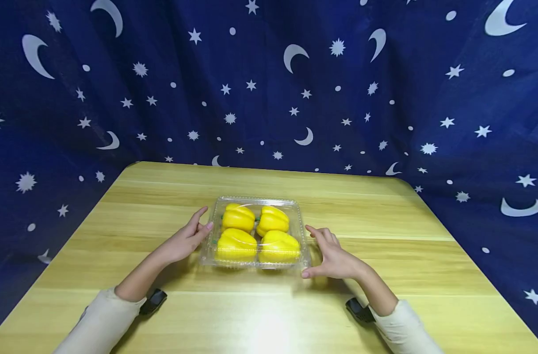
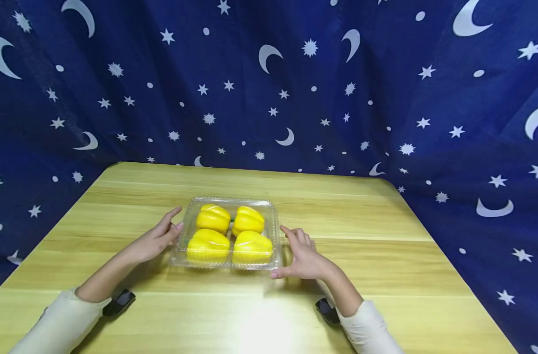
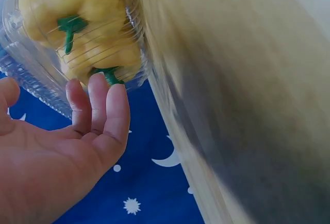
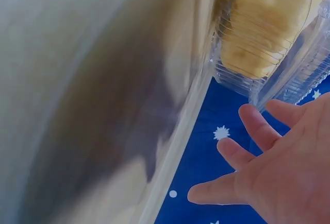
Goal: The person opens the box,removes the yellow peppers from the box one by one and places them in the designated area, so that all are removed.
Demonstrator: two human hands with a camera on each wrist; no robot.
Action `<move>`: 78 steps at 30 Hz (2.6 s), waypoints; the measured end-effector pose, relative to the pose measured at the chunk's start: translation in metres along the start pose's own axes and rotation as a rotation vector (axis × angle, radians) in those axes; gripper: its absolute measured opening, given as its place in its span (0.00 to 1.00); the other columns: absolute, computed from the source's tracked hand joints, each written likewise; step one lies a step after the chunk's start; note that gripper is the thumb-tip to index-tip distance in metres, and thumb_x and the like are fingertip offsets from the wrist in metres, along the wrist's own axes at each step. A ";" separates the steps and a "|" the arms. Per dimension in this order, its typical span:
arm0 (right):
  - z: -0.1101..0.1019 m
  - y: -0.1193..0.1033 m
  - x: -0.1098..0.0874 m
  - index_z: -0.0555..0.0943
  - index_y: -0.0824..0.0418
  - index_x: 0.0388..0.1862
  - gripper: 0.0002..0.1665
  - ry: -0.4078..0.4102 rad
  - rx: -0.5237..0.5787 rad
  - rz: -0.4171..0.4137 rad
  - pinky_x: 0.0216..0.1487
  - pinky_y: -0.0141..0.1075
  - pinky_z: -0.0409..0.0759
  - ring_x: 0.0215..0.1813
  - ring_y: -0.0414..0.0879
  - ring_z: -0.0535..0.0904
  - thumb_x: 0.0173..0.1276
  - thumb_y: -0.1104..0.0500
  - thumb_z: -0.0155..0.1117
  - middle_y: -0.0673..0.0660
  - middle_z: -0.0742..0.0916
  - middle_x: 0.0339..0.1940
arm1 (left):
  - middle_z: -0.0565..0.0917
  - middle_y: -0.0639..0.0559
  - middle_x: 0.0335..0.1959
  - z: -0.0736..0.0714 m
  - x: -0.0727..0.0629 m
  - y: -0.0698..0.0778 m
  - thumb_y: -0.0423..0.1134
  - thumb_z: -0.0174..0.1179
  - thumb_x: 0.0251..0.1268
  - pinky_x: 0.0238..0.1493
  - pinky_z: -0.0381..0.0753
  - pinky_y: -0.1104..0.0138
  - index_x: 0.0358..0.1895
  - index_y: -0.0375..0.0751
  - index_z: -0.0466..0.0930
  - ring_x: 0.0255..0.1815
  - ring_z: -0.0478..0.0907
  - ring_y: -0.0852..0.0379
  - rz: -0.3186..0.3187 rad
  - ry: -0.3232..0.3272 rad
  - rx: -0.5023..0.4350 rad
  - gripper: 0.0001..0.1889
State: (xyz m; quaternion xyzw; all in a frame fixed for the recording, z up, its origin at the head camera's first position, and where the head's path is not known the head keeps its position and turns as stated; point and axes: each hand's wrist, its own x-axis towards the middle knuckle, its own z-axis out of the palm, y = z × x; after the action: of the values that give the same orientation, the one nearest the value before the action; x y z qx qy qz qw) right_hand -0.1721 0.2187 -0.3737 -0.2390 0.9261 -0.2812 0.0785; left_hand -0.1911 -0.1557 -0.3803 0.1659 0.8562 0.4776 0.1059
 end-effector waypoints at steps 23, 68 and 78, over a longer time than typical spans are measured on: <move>0.003 0.004 0.010 0.50 0.65 0.67 0.57 -0.029 0.229 -0.044 0.59 0.60 0.60 0.62 0.61 0.60 0.46 0.50 0.74 0.66 0.62 0.59 | 0.68 0.47 0.24 0.000 0.004 0.004 0.52 0.33 0.73 0.45 0.67 0.60 0.71 0.33 0.29 0.27 0.67 0.54 -0.046 -0.075 -0.021 0.36; 0.000 0.003 0.011 0.58 0.67 0.43 0.21 -0.300 0.705 -0.020 0.28 0.33 0.75 0.23 0.42 0.74 0.59 0.67 0.60 0.52 0.76 0.21 | 0.67 0.39 0.39 -0.001 0.004 0.001 0.52 0.29 0.74 0.41 0.70 0.61 0.71 0.35 0.27 0.31 0.66 0.54 -0.049 -0.118 0.007 0.34; -0.001 0.003 0.010 0.58 0.66 0.43 0.18 -0.338 0.675 -0.043 0.18 0.29 0.72 0.16 0.39 0.72 0.63 0.64 0.57 0.47 0.78 0.13 | 0.64 0.46 0.28 -0.002 0.004 0.003 0.50 0.29 0.74 0.38 0.72 0.62 0.70 0.33 0.26 0.30 0.63 0.53 -0.035 -0.129 -0.009 0.34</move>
State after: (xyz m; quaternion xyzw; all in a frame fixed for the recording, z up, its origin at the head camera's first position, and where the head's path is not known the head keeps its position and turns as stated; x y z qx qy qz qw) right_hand -0.1825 0.2170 -0.3747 -0.2622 0.7499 -0.5288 0.2986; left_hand -0.1951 -0.1541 -0.3768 0.1806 0.8482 0.4681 0.1700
